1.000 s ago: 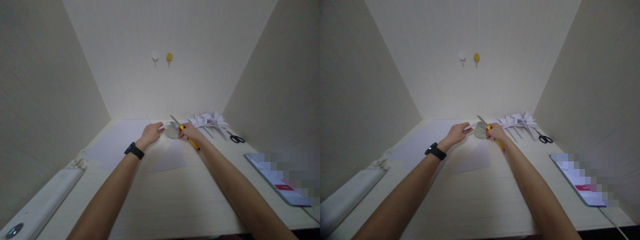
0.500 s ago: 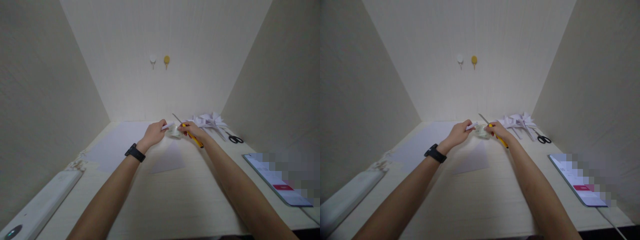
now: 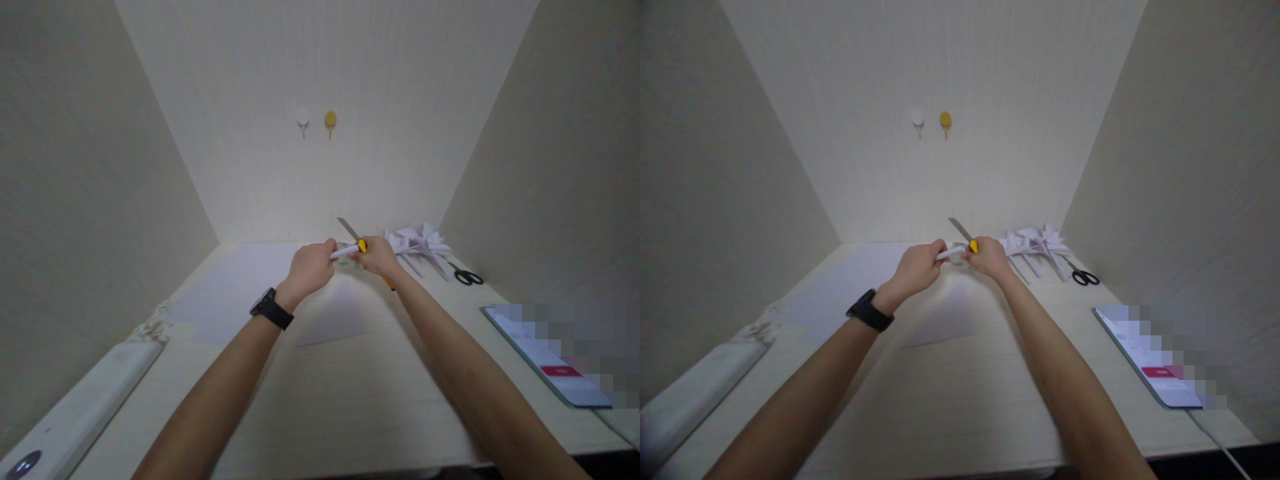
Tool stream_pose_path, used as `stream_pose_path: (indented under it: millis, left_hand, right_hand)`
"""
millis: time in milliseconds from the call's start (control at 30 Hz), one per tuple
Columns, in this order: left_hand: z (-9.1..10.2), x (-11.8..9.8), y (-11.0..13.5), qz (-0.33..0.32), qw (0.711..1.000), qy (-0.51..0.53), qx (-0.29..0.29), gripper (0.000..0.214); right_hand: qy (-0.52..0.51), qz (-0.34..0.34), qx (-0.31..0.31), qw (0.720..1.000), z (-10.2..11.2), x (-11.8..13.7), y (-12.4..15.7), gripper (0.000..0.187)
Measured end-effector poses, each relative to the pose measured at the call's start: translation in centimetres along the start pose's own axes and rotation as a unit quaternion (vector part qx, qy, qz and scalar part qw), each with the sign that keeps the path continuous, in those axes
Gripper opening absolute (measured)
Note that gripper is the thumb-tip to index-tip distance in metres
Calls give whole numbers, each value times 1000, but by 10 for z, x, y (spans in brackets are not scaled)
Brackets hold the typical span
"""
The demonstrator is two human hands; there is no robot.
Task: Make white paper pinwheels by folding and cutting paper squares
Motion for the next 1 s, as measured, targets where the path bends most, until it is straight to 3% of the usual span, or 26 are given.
stream_pose_path:
  millis: [200,367,633,1000]
  left_hand:
    - [-1,-6,4,-23,1000,-7,14,21]
    - [3,8,-1,7,1000,22,-18,16]
    - [9,23,-6,33,998,34,-34,12]
    - [-2,41,-11,39,993,98,-44,12]
  right_hand:
    - [57,-14,-19,998,-6,-3,0,20]
    - [35,-19,-39,998,-5,-11,-3,32]
    - [-116,-10,-17,993,-11,-21,0,21]
    - [-313,108,65,941,-17,-18,1,28]
Point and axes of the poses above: each hand's wrist, its own y-axis away from the middle knuckle, its own z-axis out of the back of the hand, x = y × z, the point moved 5 cm from there along -y, towards the middle knuckle
